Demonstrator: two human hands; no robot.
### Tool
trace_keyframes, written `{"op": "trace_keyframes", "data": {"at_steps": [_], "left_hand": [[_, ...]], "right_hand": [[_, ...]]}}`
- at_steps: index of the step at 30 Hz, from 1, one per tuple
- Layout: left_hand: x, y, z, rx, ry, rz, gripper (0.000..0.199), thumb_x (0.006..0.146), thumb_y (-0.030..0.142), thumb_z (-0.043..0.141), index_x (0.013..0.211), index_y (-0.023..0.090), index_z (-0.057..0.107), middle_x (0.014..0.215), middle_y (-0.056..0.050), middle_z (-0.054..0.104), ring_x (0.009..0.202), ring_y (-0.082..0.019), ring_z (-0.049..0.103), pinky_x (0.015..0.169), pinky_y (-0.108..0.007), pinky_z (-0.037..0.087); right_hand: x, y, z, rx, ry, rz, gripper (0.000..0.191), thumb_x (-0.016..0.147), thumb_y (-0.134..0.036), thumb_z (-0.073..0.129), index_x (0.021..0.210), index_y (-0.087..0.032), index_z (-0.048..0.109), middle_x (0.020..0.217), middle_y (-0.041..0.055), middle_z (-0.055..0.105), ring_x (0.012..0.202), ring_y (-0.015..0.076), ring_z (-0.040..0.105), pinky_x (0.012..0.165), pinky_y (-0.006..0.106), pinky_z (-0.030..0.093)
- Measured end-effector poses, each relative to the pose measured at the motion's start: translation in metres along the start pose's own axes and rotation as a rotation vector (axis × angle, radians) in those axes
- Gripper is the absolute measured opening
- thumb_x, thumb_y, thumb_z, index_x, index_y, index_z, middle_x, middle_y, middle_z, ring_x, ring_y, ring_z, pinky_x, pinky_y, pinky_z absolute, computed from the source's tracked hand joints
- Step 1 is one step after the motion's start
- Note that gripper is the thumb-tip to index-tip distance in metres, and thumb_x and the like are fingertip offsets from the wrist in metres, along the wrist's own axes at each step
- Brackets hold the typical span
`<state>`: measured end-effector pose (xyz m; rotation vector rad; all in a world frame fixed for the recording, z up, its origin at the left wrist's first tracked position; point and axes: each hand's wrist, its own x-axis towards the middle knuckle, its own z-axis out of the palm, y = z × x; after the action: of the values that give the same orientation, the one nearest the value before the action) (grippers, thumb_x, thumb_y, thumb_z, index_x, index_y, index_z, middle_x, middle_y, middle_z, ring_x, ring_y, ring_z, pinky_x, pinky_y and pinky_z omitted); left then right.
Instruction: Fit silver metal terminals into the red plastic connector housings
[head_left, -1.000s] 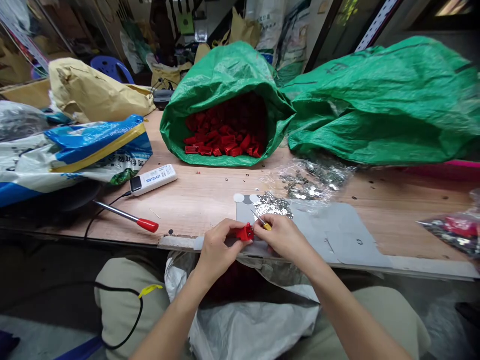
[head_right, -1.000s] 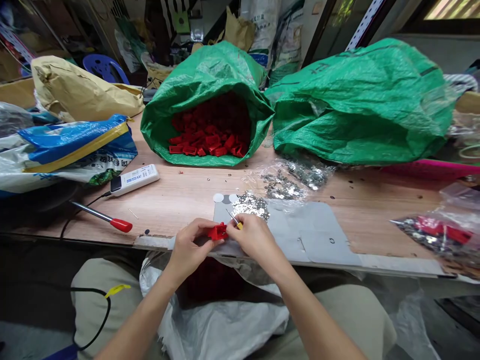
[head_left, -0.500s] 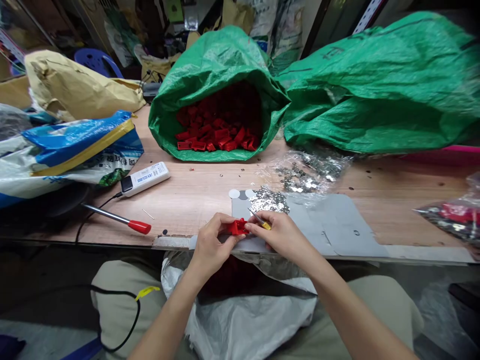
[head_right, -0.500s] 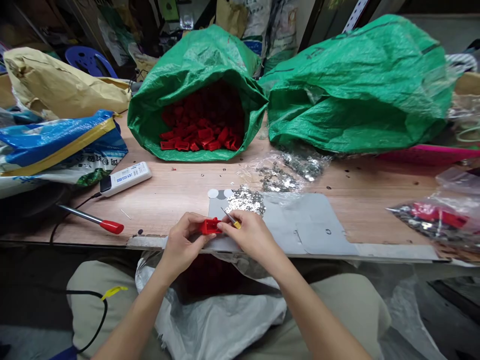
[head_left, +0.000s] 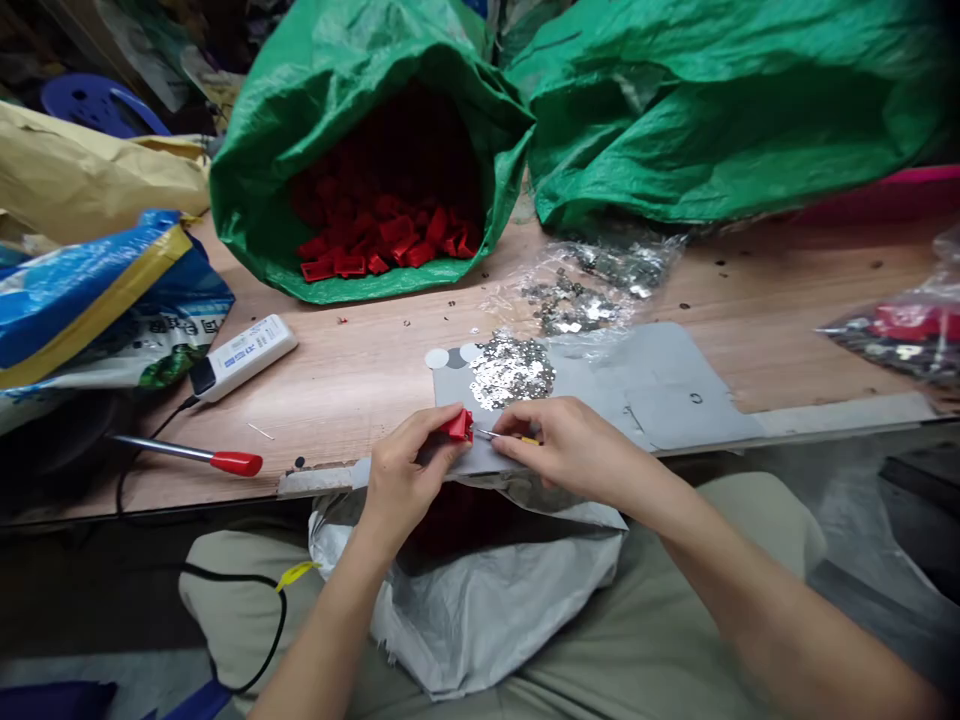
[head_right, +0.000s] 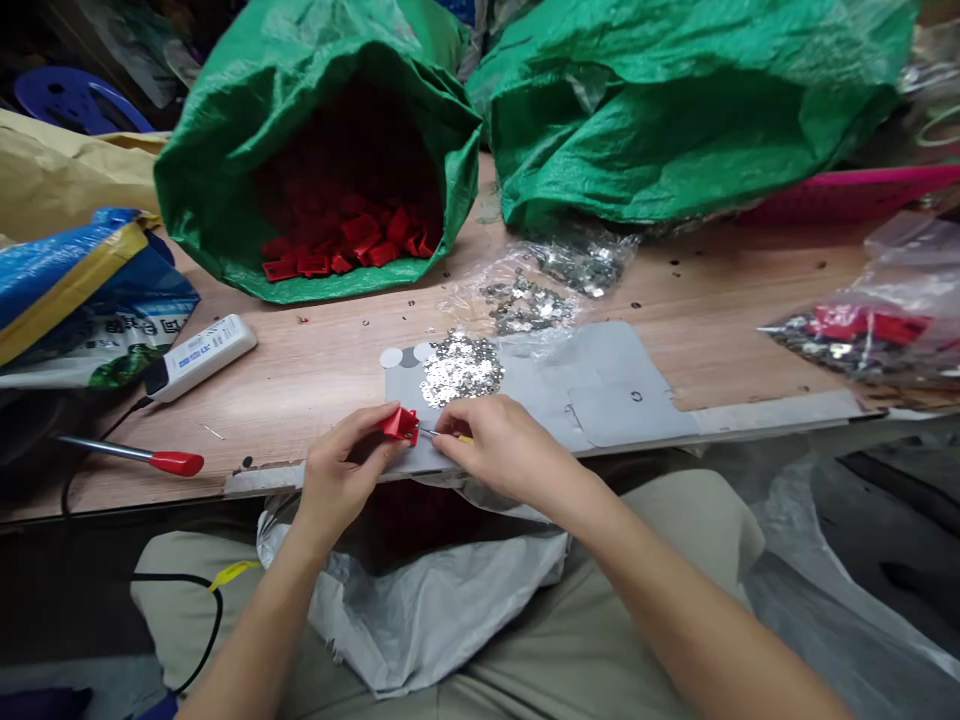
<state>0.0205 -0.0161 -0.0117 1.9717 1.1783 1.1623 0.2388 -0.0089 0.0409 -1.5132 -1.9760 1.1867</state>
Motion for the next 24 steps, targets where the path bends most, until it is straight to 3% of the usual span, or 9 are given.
{"op": "trace_keyframes", "data": {"at_steps": [4, 9, 24], "left_hand": [[-0.0012, -0.0008, -0.0001, 0.032, 0.005, 0.004, 0.034, 0.090, 0.024, 0.070, 0.124, 0.025, 0.068, 0.116, -0.005, 0.074, 0.104, -0.018, 0.072, 0.091, -0.031, 0.060], [-0.0018, -0.0003, -0.0001, 0.032, 0.012, -0.003, 0.034, 0.089, 0.024, 0.072, 0.124, 0.025, 0.069, 0.113, -0.004, 0.075, 0.100, -0.017, 0.073, 0.089, -0.030, 0.061], [-0.0034, -0.0025, 0.0027, 0.055, 0.045, -0.004, 0.037, 0.087, 0.020, 0.074, 0.123, 0.026, 0.069, 0.112, -0.004, 0.076, 0.100, -0.017, 0.074, 0.088, -0.029, 0.062]], "right_hand": [[0.0018, 0.0008, -0.0001, 0.071, -0.021, 0.018, 0.008, 0.091, -0.025, 0.060, 0.094, -0.020, 0.066, 0.073, -0.0033, 0.067, 0.038, 0.0093, 0.052, 0.049, 0.023, 0.037], [0.0056, 0.0014, -0.0015, 0.038, -0.012, -0.027, 0.013, 0.090, -0.020, 0.061, 0.078, -0.019, 0.066, 0.069, -0.0026, 0.063, 0.046, 0.0102, 0.053, 0.051, 0.022, 0.035], [0.0094, 0.0037, -0.0004, 0.022, 0.030, -0.069, 0.016, 0.086, -0.018, 0.062, 0.071, -0.020, 0.065, 0.064, -0.0018, 0.061, 0.060, 0.0149, 0.058, 0.055, 0.022, 0.036]]}}
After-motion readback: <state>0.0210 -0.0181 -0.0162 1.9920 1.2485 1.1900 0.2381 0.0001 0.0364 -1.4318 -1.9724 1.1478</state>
